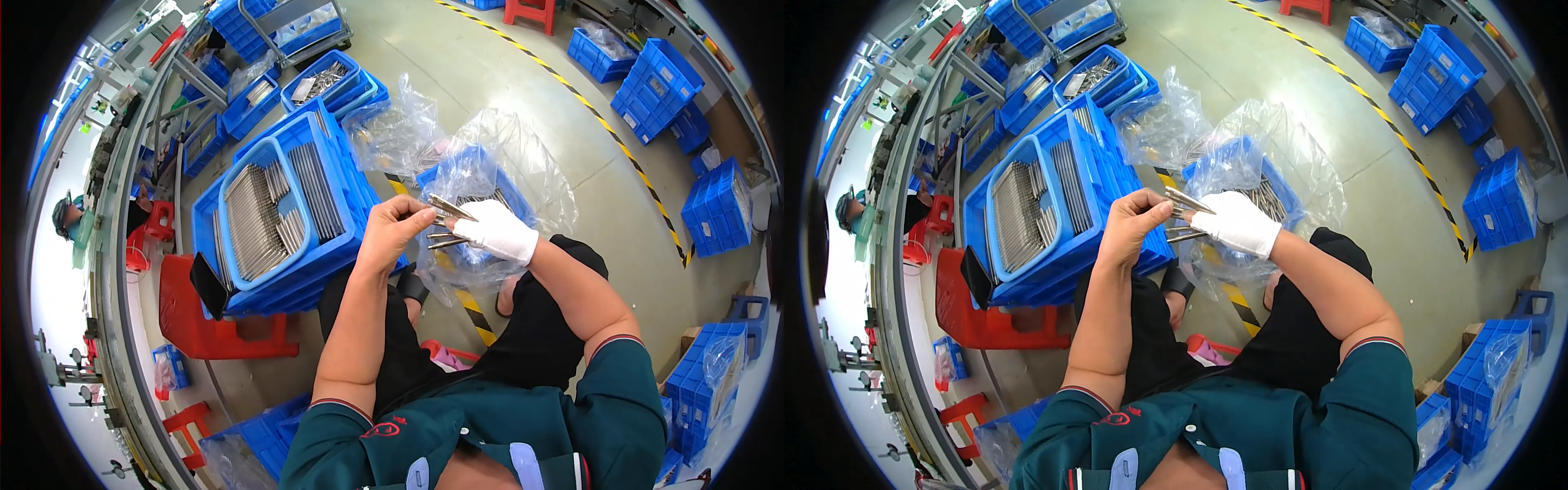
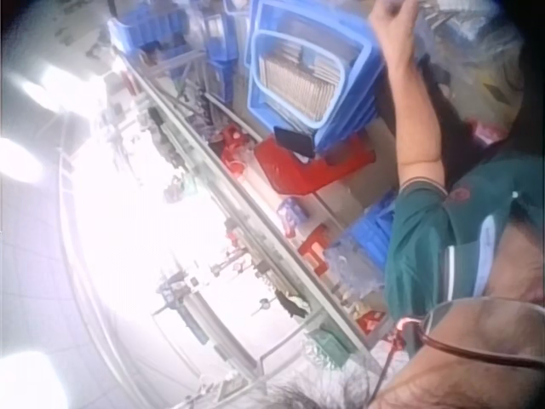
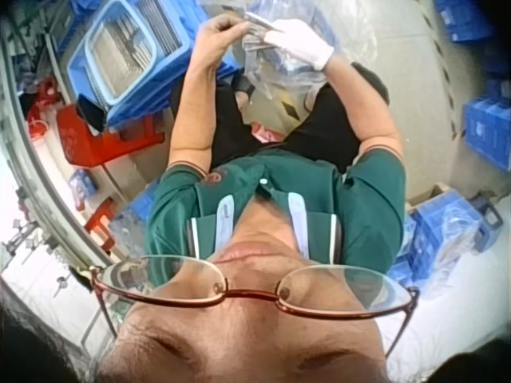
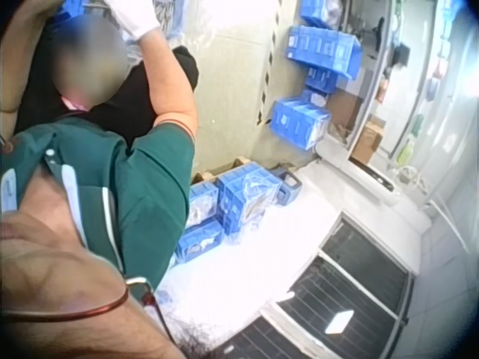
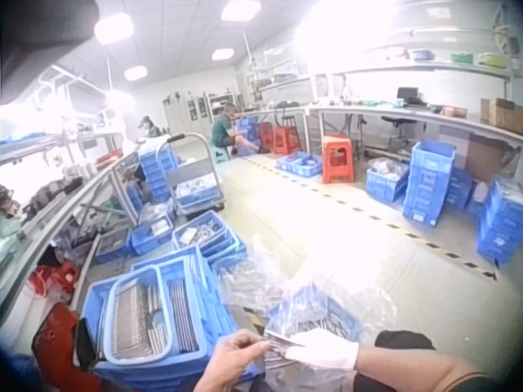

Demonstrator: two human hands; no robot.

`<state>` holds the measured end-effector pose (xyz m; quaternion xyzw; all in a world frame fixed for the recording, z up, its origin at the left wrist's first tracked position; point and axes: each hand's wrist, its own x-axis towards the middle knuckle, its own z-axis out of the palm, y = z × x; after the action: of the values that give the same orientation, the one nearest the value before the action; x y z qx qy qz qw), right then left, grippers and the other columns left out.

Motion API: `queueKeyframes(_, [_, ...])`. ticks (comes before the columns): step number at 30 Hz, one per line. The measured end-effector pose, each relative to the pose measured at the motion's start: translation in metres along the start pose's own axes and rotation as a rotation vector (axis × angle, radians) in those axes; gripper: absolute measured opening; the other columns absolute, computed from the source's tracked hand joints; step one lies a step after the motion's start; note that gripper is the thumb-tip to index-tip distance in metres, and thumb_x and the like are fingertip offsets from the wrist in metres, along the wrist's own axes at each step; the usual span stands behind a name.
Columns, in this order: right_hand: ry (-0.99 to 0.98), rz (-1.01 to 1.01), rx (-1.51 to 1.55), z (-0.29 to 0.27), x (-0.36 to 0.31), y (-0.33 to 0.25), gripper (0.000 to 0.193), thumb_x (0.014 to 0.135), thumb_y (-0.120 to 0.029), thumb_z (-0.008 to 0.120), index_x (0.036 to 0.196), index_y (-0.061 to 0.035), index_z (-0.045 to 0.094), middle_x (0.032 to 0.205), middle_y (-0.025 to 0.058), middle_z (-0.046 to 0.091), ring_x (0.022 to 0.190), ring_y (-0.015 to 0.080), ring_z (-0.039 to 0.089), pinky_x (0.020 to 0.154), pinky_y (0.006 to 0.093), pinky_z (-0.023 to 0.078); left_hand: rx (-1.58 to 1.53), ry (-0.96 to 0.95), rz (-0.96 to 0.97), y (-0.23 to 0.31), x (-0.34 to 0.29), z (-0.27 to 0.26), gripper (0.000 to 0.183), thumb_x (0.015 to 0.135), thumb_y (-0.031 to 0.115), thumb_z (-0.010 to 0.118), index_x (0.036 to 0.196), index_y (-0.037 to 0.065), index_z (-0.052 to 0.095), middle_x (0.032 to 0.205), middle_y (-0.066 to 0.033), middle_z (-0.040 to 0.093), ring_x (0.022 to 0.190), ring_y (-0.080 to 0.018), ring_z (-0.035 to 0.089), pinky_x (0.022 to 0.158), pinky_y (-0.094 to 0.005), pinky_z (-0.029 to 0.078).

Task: The person sits on the floor and repeatedly picks up small metal rods from a plastic bag, inspects them, and places them into a blue crate. The person handles the rods in small batches, organizing them into the crate.

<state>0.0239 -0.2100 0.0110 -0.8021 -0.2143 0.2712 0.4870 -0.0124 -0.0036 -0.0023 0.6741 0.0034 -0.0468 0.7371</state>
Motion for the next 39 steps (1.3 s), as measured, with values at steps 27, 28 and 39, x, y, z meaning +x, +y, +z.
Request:
queueKeyframes(27, [-0.233,0.097,0.135,-0.004,-0.005,-0.002,0.047,0.087,-0.048,0.056,0.083,-0.0013,0.061,0.063,0.0016,0.052,0.056,0.0092,0.043,0.051,0.0265,0.038,-0.037,-0.089,-0.109,0.005,0.000,-0.010,0.017,0.078,0.015,0.073,0.083,0.000,0.066,0.076,-0.0021,0.064,0.070,-0.0064,0.053,0.067,-0.0219,0.040])
queueKeyframes(28, [-0.230,0.086,0.100,-0.003,-0.003,-0.001,0.048,0.087,-0.049,0.055,0.084,-0.0011,0.062,0.063,0.0023,0.052,0.056,0.0099,0.044,0.052,0.0272,0.039,-0.023,-0.077,-0.110,0.005,0.001,-0.010,0.017,0.078,0.015,0.073,0.083,0.000,0.066,0.075,-0.0017,0.064,0.069,-0.0062,0.052,0.066,-0.0218,0.039])
queueKeyframes(39, [-0.194,0.152,0.337,-0.001,0.000,-0.002,0.046,0.089,-0.046,0.055,0.083,-0.0017,0.063,0.063,-0.0007,0.051,0.058,0.0067,0.042,0.050,0.0237,0.035,-0.177,0.016,-0.100,-0.001,0.002,-0.004,0.021,0.082,0.019,0.070,0.089,-0.001,0.067,0.076,-0.0010,0.062,0.069,-0.0068,0.050,0.068,-0.0224,0.037])
